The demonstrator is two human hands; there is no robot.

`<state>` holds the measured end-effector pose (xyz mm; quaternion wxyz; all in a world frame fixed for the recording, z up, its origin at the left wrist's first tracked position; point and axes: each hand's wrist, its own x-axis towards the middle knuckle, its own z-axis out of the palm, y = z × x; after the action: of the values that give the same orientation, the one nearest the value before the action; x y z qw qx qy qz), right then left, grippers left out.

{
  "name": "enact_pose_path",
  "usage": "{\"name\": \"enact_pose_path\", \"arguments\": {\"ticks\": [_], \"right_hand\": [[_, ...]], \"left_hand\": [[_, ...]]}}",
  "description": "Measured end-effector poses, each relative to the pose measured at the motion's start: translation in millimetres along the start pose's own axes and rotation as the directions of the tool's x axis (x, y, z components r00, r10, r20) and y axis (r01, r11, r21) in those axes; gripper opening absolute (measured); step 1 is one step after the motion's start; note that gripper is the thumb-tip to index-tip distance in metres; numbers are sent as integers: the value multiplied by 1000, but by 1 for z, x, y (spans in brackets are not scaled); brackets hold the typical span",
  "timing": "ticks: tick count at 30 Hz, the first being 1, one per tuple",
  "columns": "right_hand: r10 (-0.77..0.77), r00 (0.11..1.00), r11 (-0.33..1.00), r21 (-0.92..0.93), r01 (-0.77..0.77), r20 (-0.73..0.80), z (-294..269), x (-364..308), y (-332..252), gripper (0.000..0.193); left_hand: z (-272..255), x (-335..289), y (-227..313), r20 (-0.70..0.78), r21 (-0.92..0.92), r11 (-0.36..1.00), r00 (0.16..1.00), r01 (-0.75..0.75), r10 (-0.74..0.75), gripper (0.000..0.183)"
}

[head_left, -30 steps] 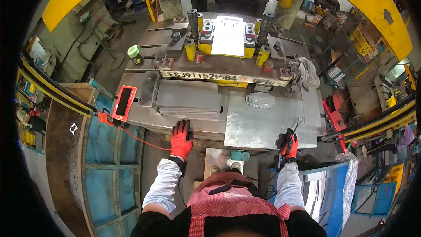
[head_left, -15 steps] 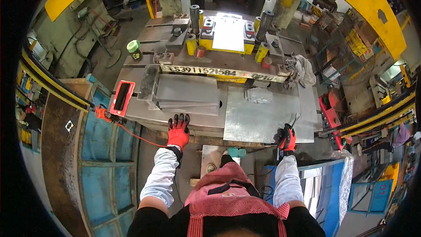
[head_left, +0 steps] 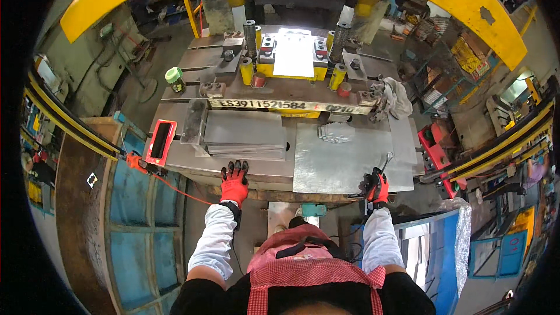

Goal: Operating an industrial press machine to punch or shape metal sheets.

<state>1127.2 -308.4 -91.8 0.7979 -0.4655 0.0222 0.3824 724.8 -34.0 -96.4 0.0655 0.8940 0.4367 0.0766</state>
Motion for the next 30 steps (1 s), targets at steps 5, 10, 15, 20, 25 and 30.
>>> {"name": "enact_pose_path", "arguments": {"ticks": [5,10,15,20,25,30], "right_hand": [[-72,997,995,-79,68,-40,-4,3,5,29],[-50,998,998,-37,49,-29,11,-10,0,30],[-79,994,996,-53,75,-81,9,-7,1,29],[-62,997,998,-19,62,-44,-8,9,9,18],[-42,998,998,-39,41,-39,-6,5,6,39],[-82,986,994,-76,72,-145,7,-7,1,34]], "left_hand": [[-2,-1,-1,-8,12,1000,1000,-18,18,57],[-2,-1,0,12,12,1000,1000,1,-1,57],[-1,2,-1,141,59,997,989,42,-50,56],[6,1,-4,4,46,998,999,-34,34,57],[0,1,-4,12,75,995,998,-66,65,60],[-1,1,0,67,42,999,997,-30,27,61]]}}
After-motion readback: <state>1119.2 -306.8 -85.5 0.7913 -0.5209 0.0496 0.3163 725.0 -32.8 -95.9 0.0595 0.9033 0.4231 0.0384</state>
